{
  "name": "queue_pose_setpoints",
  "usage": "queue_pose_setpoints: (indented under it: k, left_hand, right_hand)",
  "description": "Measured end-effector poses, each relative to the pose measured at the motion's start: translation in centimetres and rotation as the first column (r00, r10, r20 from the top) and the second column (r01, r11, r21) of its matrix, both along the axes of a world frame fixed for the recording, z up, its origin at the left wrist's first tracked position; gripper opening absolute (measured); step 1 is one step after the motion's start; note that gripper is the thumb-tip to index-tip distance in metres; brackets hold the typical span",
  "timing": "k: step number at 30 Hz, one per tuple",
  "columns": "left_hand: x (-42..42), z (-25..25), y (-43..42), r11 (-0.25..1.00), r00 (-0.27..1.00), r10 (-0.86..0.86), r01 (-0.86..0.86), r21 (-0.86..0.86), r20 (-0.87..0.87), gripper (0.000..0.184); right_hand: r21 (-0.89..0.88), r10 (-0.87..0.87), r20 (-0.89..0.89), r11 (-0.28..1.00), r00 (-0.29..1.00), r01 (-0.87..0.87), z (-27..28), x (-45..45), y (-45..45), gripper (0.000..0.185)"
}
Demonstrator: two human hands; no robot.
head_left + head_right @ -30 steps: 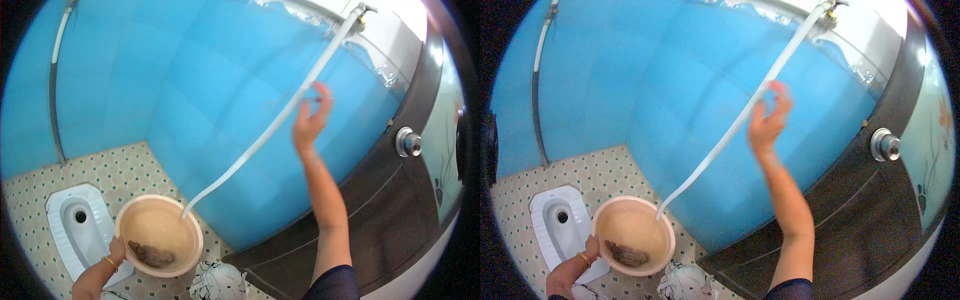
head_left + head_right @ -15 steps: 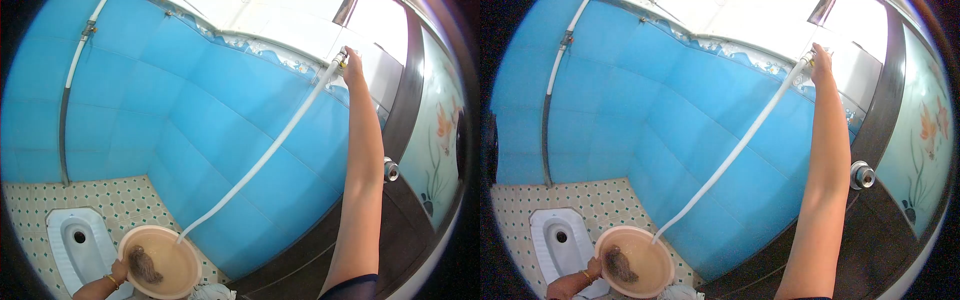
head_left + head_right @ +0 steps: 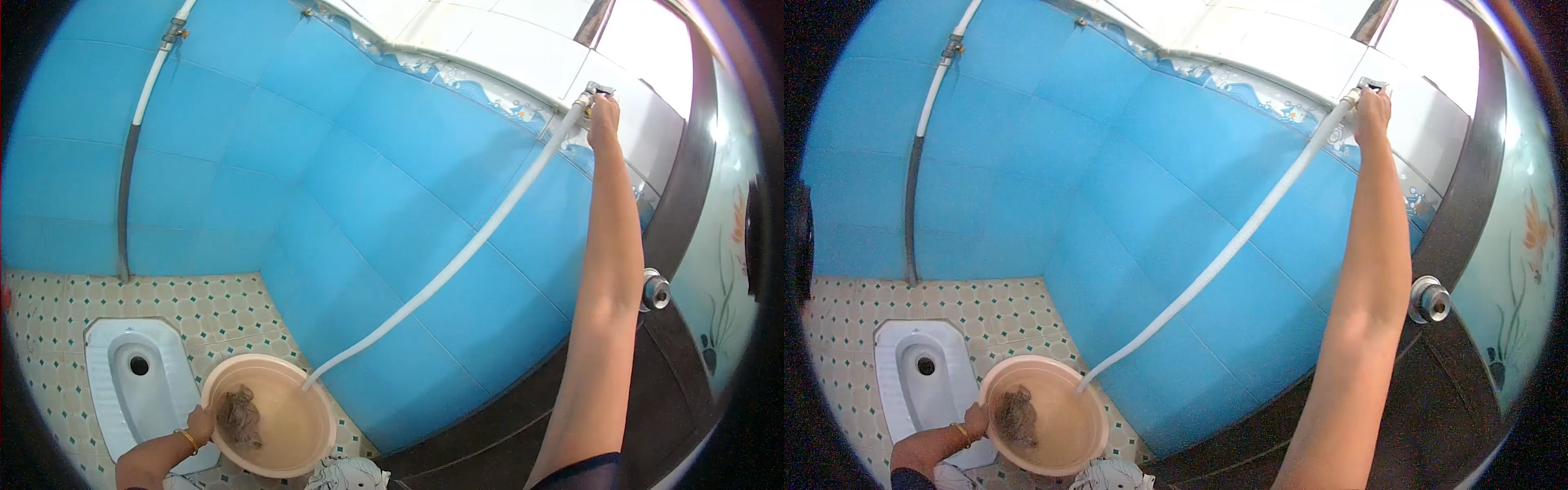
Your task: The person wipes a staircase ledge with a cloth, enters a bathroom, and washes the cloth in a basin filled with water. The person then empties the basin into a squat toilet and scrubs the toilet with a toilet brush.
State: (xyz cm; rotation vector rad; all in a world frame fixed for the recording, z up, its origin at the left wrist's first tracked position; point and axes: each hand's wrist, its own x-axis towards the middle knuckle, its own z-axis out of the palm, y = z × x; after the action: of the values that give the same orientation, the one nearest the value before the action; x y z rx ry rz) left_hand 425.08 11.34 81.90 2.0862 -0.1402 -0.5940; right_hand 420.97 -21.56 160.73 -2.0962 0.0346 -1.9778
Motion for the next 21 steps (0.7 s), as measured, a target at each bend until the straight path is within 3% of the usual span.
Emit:
queue_pose_setpoints:
  k: [1, 2, 3, 5, 6, 7, 9, 11, 13, 14, 15, 16, 18, 20, 21]
  left_hand:
    - [-0.3, 1.3, 0.0, 0.996, 0.992, 0.089, -0.088, 0.01, -0.094, 0.04]
    - [-0.2, 0.3, -0.1, 0.995, 0.99, 0.098, -0.096, 0.019, -0.101, 0.04]
    - [0.2, -1.1, -0.2, 0.996, 0.991, 0.092, -0.093, -0.013, -0.093, 0.041]
    - [0.0, -2.1, -0.1, 0.993, 0.99, 0.101, -0.106, -0.043, -0.099, 0.041]
    - [0.2, -1.0, -0.1, 0.997, 0.993, 0.065, -0.068, -0.034, -0.099, 0.041]
    - [0.0, -0.5, 0.1, 0.999, 0.995, 0.029, -0.031, -0.024, -0.1, 0.041]
    - [-0.1, -0.8, 0.1, 0.997, 0.991, 0.078, -0.078, -0.002, -0.11, 0.041]
    - [0.0, -0.2, 0.1, 0.99, 0.979, 0.111, -0.124, -0.067, -0.169, 0.042]
    - [1.2, -7.2, -0.6, 0.997, 0.993, 0.074, -0.076, -0.016, -0.093, 0.042]
    - [1.8, -9.7, -0.8, 0.999, 0.999, 0.031, -0.03, 0.043, -0.027, 0.042]
    - [1.8, -9.3, -0.6, 0.999, 0.999, 0.033, -0.032, 0.044, -0.029, 0.042]
    - [1.5, -7.8, 0.0, 0.997, 0.993, -0.074, 0.072, 0.025, 0.087, 0.042]
    - [0.7, -6.0, 0.3, 0.988, 0.974, -0.153, 0.152, 0.024, 0.167, 0.042]
    - [1.2, -4.6, 0.3, 0.98, 0.98, -0.194, 0.193, -0.045, -0.039, 0.042]
    - [0.9, -2.5, 0.2, 0.994, 0.991, -0.106, 0.103, -0.038, -0.087, 0.042]
  right_hand:
    - [0.006, 0.01, -0.006, 1.0, 1.0, -0.009, 0.6, -0.2, -0.6, 0.028]
    - [-0.116, -0.256, -0.042, 0.961, 0.966, 0.25, 1.3, -0.7, -1.1, 0.031]
    - [-0.244, -0.504, -0.049, 0.843, 0.862, 0.479, 1.9, -0.9, -2.2, 0.035]
    - [-0.281, -0.196, -0.025, 0.942, 0.98, 0.182, 3.0, -0.7, -4.4, 0.038]
    - [-0.125, 0.13, 0.103, 0.985, 0.986, -0.117, 2.5, -0.1, -4.0, 0.042]
    - [-0.045, 0.258, 0.191, 0.966, 0.947, -0.254, 2.3, -0.1, -3.4, 0.042]
    - [0.196, 0.209, 0.237, 0.946, 0.949, -0.258, 2.7, 0.6, -1.8, 0.045]
    - [0.271, 0.19, 0.213, 0.931, 0.958, -0.245, 2.7, 1.4, -0.1, 0.043]
    - [0.348, 0.152, 0.196, 0.913, 0.969, -0.214, 3.7, 1.6, -0.4, 0.042]
    - [0.315, -0.139, 0.105, 0.944, 0.985, 0.099, 5.4, 1.9, -2.4, 0.039]
    - [0.255, -0.425, 0.023, 0.878, 0.905, 0.406, 7.1, 1.8, -4.5, 0.038]
    - [0.254, -0.421, 0.012, 0.879, 0.907, 0.404, 8.0, 1.3, -5.7, 0.038]
    - [-0.121, -0.814, 0.034, 0.572, 0.579, 0.811, 9.8, 1.4, -7.8, 0.043]
    - [-0.147, -0.821, 0.035, 0.559, 0.569, 0.816, 11.7, 1.9, -9.6, 0.043]
    - [-0.135, -0.821, 0.02, 0.563, 0.57, 0.816, 11.4, 1.8, -8.8, 0.039]
